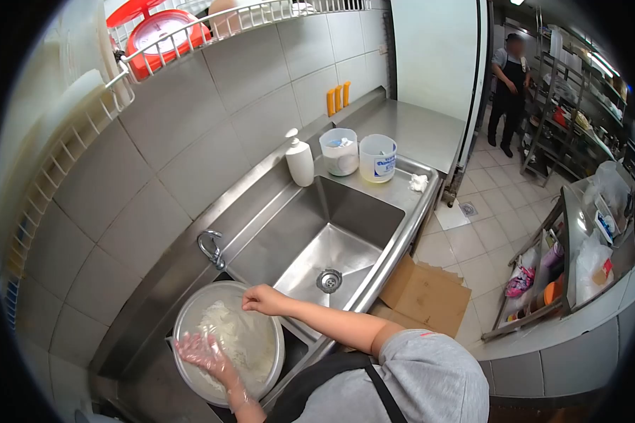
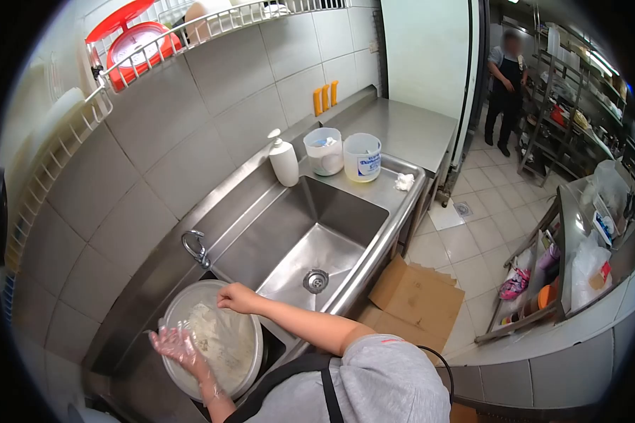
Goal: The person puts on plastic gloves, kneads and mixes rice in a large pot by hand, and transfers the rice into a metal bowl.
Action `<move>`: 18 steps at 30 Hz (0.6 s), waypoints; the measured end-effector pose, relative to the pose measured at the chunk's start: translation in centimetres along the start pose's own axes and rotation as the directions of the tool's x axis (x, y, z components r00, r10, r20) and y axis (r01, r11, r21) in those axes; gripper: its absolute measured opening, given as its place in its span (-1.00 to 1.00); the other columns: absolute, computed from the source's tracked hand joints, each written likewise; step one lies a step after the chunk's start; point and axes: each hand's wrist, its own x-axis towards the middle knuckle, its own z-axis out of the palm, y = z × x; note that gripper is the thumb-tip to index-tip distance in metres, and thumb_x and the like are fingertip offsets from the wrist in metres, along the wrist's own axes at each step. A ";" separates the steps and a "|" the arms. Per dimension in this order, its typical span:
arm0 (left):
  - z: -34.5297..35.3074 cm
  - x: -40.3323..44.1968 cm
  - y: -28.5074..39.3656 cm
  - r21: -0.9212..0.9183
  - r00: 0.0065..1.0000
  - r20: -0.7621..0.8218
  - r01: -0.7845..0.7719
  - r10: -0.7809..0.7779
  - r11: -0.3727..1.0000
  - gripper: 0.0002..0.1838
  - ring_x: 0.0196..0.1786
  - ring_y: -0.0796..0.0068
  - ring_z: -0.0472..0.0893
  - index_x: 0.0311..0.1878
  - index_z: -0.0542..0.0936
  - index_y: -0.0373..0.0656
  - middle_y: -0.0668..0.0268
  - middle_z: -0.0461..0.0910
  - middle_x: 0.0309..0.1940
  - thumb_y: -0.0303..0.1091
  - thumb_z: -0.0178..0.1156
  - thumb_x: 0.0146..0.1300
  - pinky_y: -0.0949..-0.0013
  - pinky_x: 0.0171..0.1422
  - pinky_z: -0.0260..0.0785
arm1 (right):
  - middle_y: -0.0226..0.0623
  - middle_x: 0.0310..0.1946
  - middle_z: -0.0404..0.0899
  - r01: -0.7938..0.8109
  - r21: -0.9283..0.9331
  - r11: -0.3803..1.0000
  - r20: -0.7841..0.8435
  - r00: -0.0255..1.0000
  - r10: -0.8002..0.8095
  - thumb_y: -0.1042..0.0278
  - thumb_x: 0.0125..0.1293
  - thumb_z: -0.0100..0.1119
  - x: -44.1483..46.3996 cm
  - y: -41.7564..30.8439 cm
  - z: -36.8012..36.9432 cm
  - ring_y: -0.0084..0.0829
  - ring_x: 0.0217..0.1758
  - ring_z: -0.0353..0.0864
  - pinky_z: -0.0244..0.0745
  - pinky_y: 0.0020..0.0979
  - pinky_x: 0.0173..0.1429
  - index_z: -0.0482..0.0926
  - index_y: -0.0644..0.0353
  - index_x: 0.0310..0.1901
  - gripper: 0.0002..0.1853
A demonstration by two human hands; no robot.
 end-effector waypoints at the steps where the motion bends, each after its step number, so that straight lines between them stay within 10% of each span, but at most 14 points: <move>1: 0.7 -0.4 0.7 0.000 0.998 0.056 0.043 -0.043 0.999 -0.34 0.04 0.36 0.34 0.32 0.04 -0.05 0.18 0.25 0.08 -0.54 0.09 0.21 0.28 0.14 0.27 | -0.26 -0.58 0.57 0.019 -0.047 0.999 -0.007 1.000 -0.019 0.30 0.06 0.30 0.0 -0.7 -0.1 -0.44 -0.50 0.54 0.39 -0.41 -0.36 0.57 0.24 -0.47 -0.82; 9: 2.4 -3.8 -1.9 -0.099 0.786 0.374 0.562 -0.492 0.821 -0.50 -0.04 0.46 0.37 0.20 0.19 -0.19 0.24 0.34 -0.08 -0.48 0.12 0.22 0.41 0.07 0.27 | -0.15 -0.60 0.48 0.154 -0.111 0.982 0.092 0.985 -0.144 0.36 0.06 0.26 -2.0 -0.7 1.3 -0.32 -0.51 0.48 0.36 -0.33 -0.35 0.49 0.32 -0.47 -0.80; 18: 2.2 -4.3 -2.9 -0.179 0.797 0.314 0.584 -0.516 0.792 -0.61 -0.02 0.47 0.42 0.07 0.35 -0.26 0.23 0.41 -0.04 -0.41 0.18 0.21 0.44 0.05 0.32 | -0.07 -0.55 0.53 0.062 -0.022 0.998 0.160 0.985 -0.058 0.36 0.02 0.22 -2.6 -1.4 4.1 -0.16 -0.49 0.51 0.38 -0.27 -0.32 0.50 0.33 -0.47 -0.81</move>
